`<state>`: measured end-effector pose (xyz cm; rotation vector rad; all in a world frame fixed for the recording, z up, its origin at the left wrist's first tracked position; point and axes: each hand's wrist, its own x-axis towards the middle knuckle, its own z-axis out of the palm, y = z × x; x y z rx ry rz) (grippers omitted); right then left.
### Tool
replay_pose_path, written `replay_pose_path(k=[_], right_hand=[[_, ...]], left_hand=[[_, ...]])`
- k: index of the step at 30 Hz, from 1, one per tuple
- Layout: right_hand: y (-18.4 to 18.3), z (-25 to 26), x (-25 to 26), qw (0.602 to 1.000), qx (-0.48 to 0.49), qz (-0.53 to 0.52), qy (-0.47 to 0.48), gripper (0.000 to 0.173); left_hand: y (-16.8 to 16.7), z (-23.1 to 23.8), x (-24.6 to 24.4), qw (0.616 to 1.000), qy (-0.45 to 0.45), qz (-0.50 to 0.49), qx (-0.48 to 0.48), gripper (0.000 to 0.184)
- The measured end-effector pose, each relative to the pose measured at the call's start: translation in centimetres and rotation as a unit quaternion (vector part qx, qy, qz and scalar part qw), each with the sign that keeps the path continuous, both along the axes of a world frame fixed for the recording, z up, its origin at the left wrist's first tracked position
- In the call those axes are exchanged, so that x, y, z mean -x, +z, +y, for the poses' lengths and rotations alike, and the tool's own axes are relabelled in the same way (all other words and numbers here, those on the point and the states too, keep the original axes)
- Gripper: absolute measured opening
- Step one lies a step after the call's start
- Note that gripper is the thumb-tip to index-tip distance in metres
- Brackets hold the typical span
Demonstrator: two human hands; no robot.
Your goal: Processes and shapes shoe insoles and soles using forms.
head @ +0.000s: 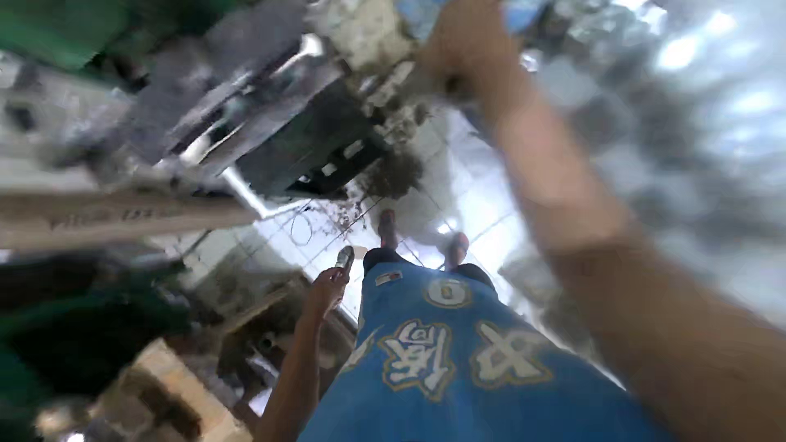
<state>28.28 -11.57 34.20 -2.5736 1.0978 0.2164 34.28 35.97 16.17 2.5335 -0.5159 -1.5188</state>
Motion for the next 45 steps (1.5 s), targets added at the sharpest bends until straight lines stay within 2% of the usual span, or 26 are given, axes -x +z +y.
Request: replay_pose_path(k=[2, 3, 6, 8, 10, 12, 14, 16, 18, 22, 25, 27, 29, 32, 34, 36, 39, 42, 44, 45], right_hand=[[-3.5, 4.5, 10.5, 0.996, -0.039, -0.016, -0.08, 0.073], [-6.8, 6.3, 15.1, 0.991, -0.065, -0.035, -0.112, 0.078], [-20.1, 11.1, 26.9, 0.969, -0.134, -0.06, -0.199, 0.085], [-27.8, 12.8, 31.9, 0.937, -0.203, -0.037, -0.282, 0.084], [-32.7, 13.0, 33.6, 0.892, -0.254, 0.002, -0.373, 0.08], [-35.3, 12.0, 33.5, 0.844, -0.254, 0.002, -0.472, 0.074], [-37.7, 11.5, 33.8, 0.812, -0.234, -0.004, -0.535, 0.077], [-41.1, 12.4, 34.9, 0.806, -0.231, -0.01, -0.544, 0.076], [-44.0, 12.1, 36.0, 0.805, -0.233, -0.01, -0.546, 0.074], [-45.2, 13.0, 36.5, 0.789, -0.248, -0.058, -0.559, 0.07], [-43.2, 11.9, 36.7, 0.786, -0.27, -0.047, -0.554, 0.071], [-42.1, 12.3, 36.1, 0.785, -0.278, -0.049, -0.551, 0.07], [-38.3, 11.3, 35.7, 0.795, -0.28, -0.057, -0.535, 0.067], [-33.9, 11.5, 36.0, 0.831, -0.265, -0.097, -0.479, 0.05], [-33.9, 12.6, 37.8, 0.867, -0.239, -0.152, -0.41, 0.046], [-36.0, 15.6, 39.9, 0.877, -0.202, -0.227, -0.373, 0.046], [-35.9, 20.2, 44.3, 0.836, -0.284, -0.248, -0.399, 0.059], [-32.4, 24.8, 50.1, 0.777, -0.419, -0.161, -0.441, 0.065], [-32.2, 28.7, 54.0, 0.765, -0.448, -0.127, -0.445, 0.063], [-31.7, 29.9, 55.7, 0.761, -0.458, -0.107, -0.447, 0.06]], left_hand=[[0.8, -7.3, -0.1, 0.992, -0.1, -0.041, 0.06, 0.041], [1.4, -11.3, -0.3, 0.984, -0.136, -0.06, 0.101, 0.04], [2.3, -23.9, -0.1, 0.95, -0.213, -0.102, 0.203, 0.039], [2.2, -32.4, 0.7, 0.918, -0.28, -0.124, 0.253, 0.04], [2.5, -40.7, 2.2, 0.873, -0.353, -0.15, 0.3, 0.041], [2.1, -48.4, 3.7, 0.825, -0.419, -0.178, 0.336, 0.042], [1.6, -55.1, 5.6, 0.79, -0.476, -0.195, 0.335, 0.041], [0.4, -59.6, 7.2, 0.761, -0.526, -0.205, 0.318, 0.039], [-0.9, -62.1, 8.2, 0.757, -0.542, -0.216, 0.294, 0.036], [-3.3, -61.7, 8.7, 0.769, -0.534, -0.223, 0.271, 0.035], [-3.4, -61.4, 10.8, 0.763, -0.547, -0.264, 0.223, 0.044], [-3.0, -61.1, 11.8, 0.76, -0.552, -0.29, 0.184, 0.039], [-2.8, -62.2, 10.9, 0.771, -0.532, -0.283, 0.207, 0.03], [-1.8, -63.2, 8.5, 0.809, -0.464, -0.285, 0.221, 0.026], [-1.5, -64.0, 8.2, 0.817, -0.439, -0.311, 0.207, 0.025], [-1.3, -63.8, 7.9, 0.821, -0.446, -0.314, 0.167, 0.028], [0.2, -64.0, 9.2, 0.82, -0.466, -0.299, 0.141, 0.048], [4.6, -61.3, 14.8, 0.815, -0.44, -0.264, 0.27, 0.077], [7.9, -57.8, 19.7, 0.755, -0.515, -0.203, 0.35, 0.077], [8.9, -56.3, 21.8, 0.724, -0.562, -0.176, 0.36, 0.076]])
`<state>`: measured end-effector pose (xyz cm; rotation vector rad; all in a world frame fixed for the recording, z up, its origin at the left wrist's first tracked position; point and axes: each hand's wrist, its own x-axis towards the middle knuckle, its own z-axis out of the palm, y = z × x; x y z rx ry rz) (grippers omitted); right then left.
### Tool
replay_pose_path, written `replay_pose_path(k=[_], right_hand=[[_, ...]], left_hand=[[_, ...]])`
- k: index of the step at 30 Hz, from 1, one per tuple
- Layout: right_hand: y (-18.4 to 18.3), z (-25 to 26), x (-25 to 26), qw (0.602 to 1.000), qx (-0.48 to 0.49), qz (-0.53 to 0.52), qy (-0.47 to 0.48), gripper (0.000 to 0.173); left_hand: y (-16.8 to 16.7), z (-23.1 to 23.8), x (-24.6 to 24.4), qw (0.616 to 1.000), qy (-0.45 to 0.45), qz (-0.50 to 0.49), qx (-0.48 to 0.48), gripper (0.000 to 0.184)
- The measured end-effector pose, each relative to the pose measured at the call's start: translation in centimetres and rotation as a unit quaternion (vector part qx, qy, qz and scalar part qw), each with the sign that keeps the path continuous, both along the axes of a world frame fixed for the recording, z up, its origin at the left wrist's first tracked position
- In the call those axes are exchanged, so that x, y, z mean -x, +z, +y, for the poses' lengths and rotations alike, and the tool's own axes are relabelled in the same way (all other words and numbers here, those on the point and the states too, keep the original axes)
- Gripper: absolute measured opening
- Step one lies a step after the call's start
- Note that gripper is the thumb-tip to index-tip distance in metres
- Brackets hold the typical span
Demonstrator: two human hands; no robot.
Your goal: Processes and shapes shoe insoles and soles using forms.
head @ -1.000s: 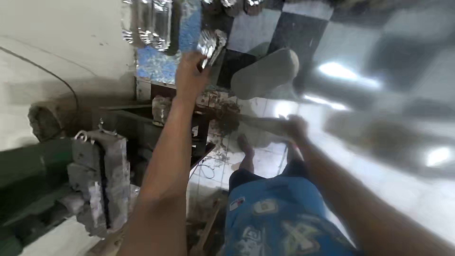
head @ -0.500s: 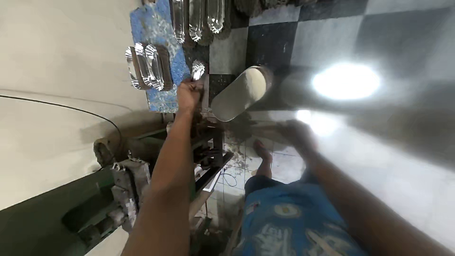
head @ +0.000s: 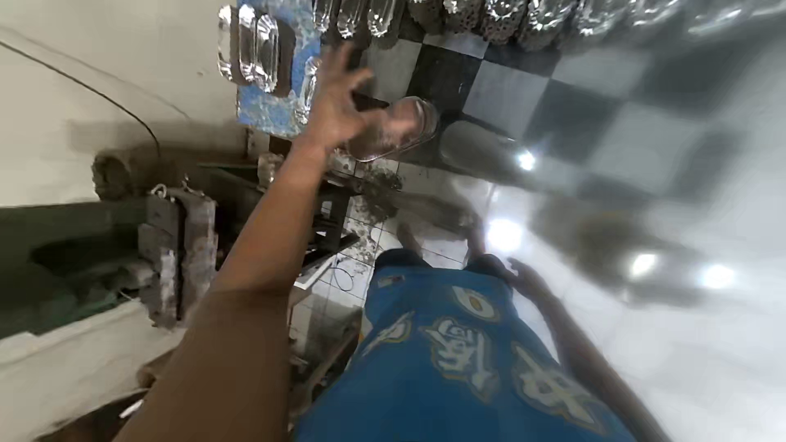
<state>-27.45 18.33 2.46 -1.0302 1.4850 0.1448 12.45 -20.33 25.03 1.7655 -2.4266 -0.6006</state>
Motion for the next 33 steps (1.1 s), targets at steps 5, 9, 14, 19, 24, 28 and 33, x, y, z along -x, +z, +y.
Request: replay_pose_path(k=[5, 9, 14, 19, 24, 28, 33], right_hand=[[2.3, 2.8, 4.3, 0.99, -0.088, 0.107, 0.027, 0.057], [4.5, 0.0, 2.2, 0.99, -0.09, 0.103, 0.023, 0.055], [10.6, -7.0, -3.7, 0.996, 0.034, 0.073, -0.044, 0.046], [15.2, -14.0, -7.7, 0.951, 0.304, 0.054, -0.028, 0.027], [16.5, -21.6, -10.3, 0.839, 0.531, 0.105, 0.049, 0.019], [14.3, -25.6, -9.9, 0.854, 0.456, 0.191, 0.163, 0.054], [14.7, -29.1, -4.8, 0.909, 0.375, -0.148, 0.108, 0.03]], left_hand=[[-4.7, 5.1, 1.8, 0.994, -0.088, -0.027, -0.052, 0.056], [-5.2, 3.9, -2.1, 0.984, -0.069, 0.13, -0.096, 0.036], [-4.2, 2.3, -4.1, 0.937, 0.013, 0.276, -0.213, 0.02], [-6.1, 1.9, -5.3, 0.914, -0.004, 0.342, -0.216, 0.016], [-6.1, 2.0, -5.5, 0.922, -0.025, 0.333, -0.194, 0.021], [-5.7, 3.4, -4.2, 0.959, -0.057, 0.249, -0.122, 0.027], [0.5, 12.0, -3.5, 0.932, 0.202, 0.3, 0.027, 0.04]])
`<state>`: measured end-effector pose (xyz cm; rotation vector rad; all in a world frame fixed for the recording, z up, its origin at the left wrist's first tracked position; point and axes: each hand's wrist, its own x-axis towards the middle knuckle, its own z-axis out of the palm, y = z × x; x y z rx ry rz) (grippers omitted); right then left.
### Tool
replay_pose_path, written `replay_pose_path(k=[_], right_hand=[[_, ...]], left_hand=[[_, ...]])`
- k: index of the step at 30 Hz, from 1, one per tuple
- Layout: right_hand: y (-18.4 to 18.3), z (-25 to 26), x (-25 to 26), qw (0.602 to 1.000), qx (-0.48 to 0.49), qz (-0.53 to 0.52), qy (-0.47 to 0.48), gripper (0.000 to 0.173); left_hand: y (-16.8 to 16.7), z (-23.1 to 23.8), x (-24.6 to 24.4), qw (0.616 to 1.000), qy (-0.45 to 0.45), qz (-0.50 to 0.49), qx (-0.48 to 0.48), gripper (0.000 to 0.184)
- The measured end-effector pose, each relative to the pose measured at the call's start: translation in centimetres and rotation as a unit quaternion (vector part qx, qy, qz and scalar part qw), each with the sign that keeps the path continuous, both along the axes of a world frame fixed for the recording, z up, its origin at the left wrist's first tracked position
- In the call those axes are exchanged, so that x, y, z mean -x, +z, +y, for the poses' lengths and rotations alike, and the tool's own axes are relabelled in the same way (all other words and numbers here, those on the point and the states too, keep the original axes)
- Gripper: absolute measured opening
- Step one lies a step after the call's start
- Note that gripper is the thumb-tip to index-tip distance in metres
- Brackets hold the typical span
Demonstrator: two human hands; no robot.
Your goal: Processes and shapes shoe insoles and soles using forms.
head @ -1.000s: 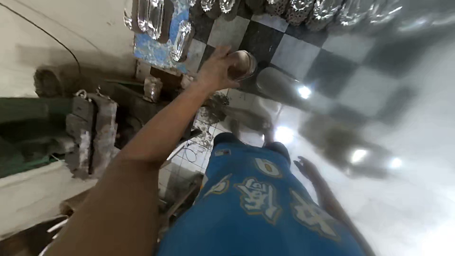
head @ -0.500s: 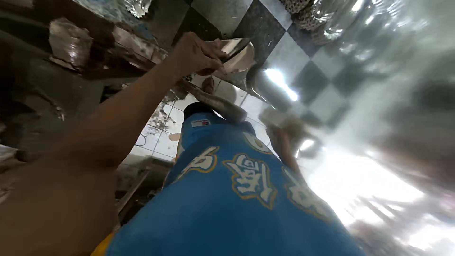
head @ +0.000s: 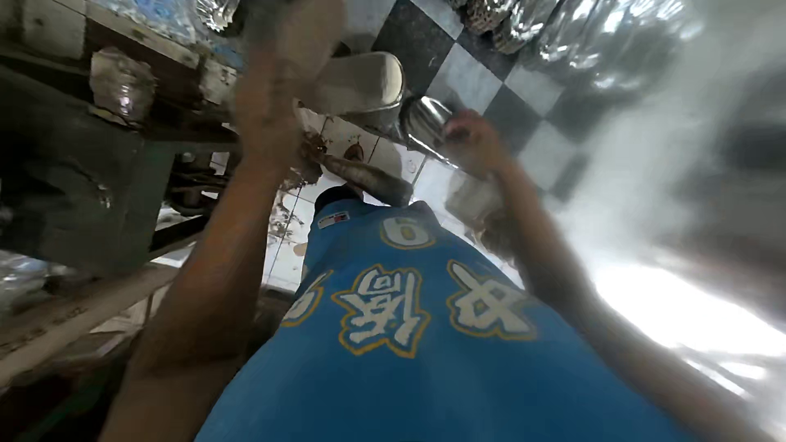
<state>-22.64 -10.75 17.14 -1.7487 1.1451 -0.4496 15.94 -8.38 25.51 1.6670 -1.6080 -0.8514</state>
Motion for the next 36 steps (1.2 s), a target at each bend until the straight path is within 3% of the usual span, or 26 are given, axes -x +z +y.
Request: replay_pose_path(k=[2, 4, 6, 9, 12, 17, 22, 24, 26, 28, 30, 33, 34, 36], right_hand=[[-0.6, -1.2, 1.5, 0.996, -0.069, -0.054, 0.035, 0.032], [-1.2, -2.1, 2.0, 0.993, -0.096, -0.049, 0.052, 0.03], [-1.2, -2.6, 2.0, 0.992, -0.108, -0.036, 0.055, 0.024], [-1.5, -2.8, 1.8, 0.992, -0.12, -0.033, 0.035, 0.021], [-1.1, -1.7, 1.1, 0.995, -0.096, -0.008, 0.03, 0.028], [-1.0, 0.7, -0.7, 0.997, 0.039, 0.067, 0.014, 0.032], [-0.4, 0.2, 0.6, 0.998, -0.065, 0.02, -0.009, 0.025], [0.8, 0.3, 0.5, 0.997, -0.044, 0.057, -0.027, 0.02], [3.2, 2.2, -0.4, 0.988, 0.038, 0.137, -0.061, 0.024], [7.2, 5.6, -3.5, 0.974, 0.123, 0.149, -0.121, 0.032], [11.1, 9.9, -8.1, 0.982, 0.144, 0.065, -0.102, 0.038], [15.6, 15.0, -18.4, 0.989, 0.065, -0.128, 0.047, 0.055], [16.3, 16.2, -22.0, 0.988, 0.03, -0.142, 0.061, 0.064], [17.3, 17.7, -26.5, 0.996, -0.003, -0.065, 0.055, 0.071]], left_hand=[[3.6, 5.6, 0.2, 0.96, 0.134, 0.244, 0.019, 0.037], [6.5, 12.0, 1.2, 0.859, 0.223, 0.458, -0.054, 0.035], [7.8, 17.9, 2.8, 0.798, 0.237, 0.538, -0.132, 0.036], [8.1, 23.8, 5.5, 0.768, 0.187, 0.591, -0.161, 0.027], [8.0, 25.3, 4.9, 0.767, 0.15, 0.614, -0.11, 0.018], [10.7, 25.0, 0.7, 0.821, 0.138, 0.552, -0.045, 0.02], [9.0, 27.7, -0.9, 0.82, 0.134, 0.552, -0.075, 0.02], [8.0, 27.3, -1.4, 0.807, 0.153, 0.563, -0.092, 0.015], [7.5, 26.0, -3.2, 0.808, 0.151, 0.561, -0.095, 0.012], [7.7, 23.9, -5.7, 0.829, 0.114, 0.54, -0.089, 0.017], [8.0, 21.5, -7.4, 0.843, 0.062, 0.529, -0.08, 0.022], [7.9, 18.0, -8.8, 0.851, -0.061, 0.516, -0.075, 0.036], [8.1, 17.7, -9.3, 0.853, -0.084, 0.507, -0.088, 0.038], [8.7, 18.1, -11.7, 0.85, -0.083, 0.507, -0.122, 0.03]])
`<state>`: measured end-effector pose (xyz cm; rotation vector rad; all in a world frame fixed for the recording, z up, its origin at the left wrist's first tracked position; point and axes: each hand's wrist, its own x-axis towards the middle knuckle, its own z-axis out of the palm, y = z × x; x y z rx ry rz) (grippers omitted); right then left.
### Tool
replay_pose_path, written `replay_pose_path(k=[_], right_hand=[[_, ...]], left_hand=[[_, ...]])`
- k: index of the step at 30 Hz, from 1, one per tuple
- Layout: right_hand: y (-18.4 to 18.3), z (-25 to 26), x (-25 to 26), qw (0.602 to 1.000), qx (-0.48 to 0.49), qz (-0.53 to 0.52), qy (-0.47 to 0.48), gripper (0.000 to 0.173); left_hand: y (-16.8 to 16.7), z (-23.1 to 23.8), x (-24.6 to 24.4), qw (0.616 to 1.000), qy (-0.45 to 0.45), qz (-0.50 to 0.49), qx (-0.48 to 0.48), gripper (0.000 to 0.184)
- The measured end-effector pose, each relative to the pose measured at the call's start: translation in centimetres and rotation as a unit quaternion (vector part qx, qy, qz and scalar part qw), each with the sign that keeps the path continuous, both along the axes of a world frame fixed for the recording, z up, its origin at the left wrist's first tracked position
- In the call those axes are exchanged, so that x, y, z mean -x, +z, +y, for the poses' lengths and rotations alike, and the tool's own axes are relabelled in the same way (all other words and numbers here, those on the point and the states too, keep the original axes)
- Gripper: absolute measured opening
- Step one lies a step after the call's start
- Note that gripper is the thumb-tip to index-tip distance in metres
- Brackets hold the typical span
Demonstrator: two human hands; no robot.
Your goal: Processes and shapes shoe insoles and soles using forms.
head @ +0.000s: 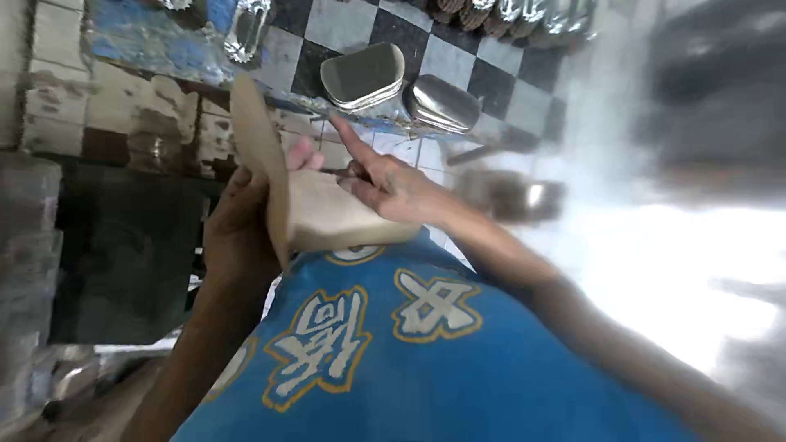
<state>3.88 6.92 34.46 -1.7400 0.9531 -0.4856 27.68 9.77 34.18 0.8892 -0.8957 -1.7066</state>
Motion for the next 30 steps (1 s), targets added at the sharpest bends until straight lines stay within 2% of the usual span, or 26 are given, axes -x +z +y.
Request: replay_pose_path(k=[1, 3, 5, 6, 9, 10, 12, 14, 19, 21, 23, 25, 26, 28, 30], right_hand=[[0.4, 0.4, -1.0, 0.999, 0.002, 0.034, -0.005, 0.064], [1.4, 0.8, -1.8, 0.999, 0.0, 0.047, 0.008, 0.033], [3.1, 1.0, -3.6, 0.999, -0.023, 0.043, 0.007, 0.021], [4.1, 1.2, -5.2, 0.998, -0.029, 0.054, 0.003, 0.02], [5.5, 1.9, -10.5, 0.992, -0.011, 0.119, 0.033, 0.032], [5.5, 2.0, -11.2, 0.993, -0.013, 0.112, 0.038, 0.029], [5.4, 0.7, -11.3, 0.996, -0.027, 0.075, 0.046, 0.02], [5.6, -0.9, -11.8, 0.991, -0.061, 0.084, 0.085, 0.02], [5.7, -4.6, -12.5, 0.976, -0.129, 0.076, 0.158, 0.017], [4.7, -5.3, -9.7, 0.983, -0.088, 0.087, 0.133, 0.017], [3.9, -5.9, -6.0, 0.993, -0.003, 0.12, 0.006, 0.021], [2.2, -6.7, -3.7, 0.973, 0.106, 0.153, -0.139, 0.027], [1.3, -6.7, -3.4, 0.957, 0.161, 0.169, -0.17, 0.028], [0.0, -5.3, -3.6, 0.951, 0.215, 0.171, -0.144, 0.027], [-0.4, -4.1, -3.0, 0.955, 0.246, 0.129, -0.101, 0.029]], left_hand=[[-0.2, 0.1, -2.3, 1.0, -0.01, 0.005, -0.017, 0.024], [-0.2, 0.2, -6.3, 0.997, -0.007, -0.044, -0.064, 0.027], [0.2, 0.6, -8.6, 0.995, 0.002, -0.049, -0.084, 0.031], [0.8, 0.6, -9.1, 0.996, 0.013, -0.05, -0.074, 0.03], [2.1, 0.0, -9.9, 0.994, 0.068, -0.065, -0.05, 0.028], [2.1, 0.0, -10.4, 0.995, 0.069, -0.061, -0.049, 0.027], [1.6, 0.1, -11.2, 0.996, 0.067, -0.03, -0.042, 0.024], [0.7, 0.3, -11.2, 0.997, 0.072, 0.01, -0.02, 0.024], [0.8, -0.3, -9.2, 0.99, 0.138, -0.032, 0.022, 0.029], [0.0, -0.1, -7.8, 0.98, 0.184, -0.062, 0.046, 0.028], [-0.9, -0.4, -5.8, 0.96, 0.259, -0.102, 0.042, 0.027], [-2.0, -0.9, -2.7, 0.94, 0.311, -0.138, 0.009, 0.032], [-2.4, -1.2, -0.7, 0.933, 0.326, -0.154, -0.015, 0.034], [-3.3, -1.7, 3.5, 0.925, 0.34, -0.156, -0.062, 0.036], [-4.0, -2.7, 5.9, 0.93, 0.333, -0.137, -0.071, 0.034]])
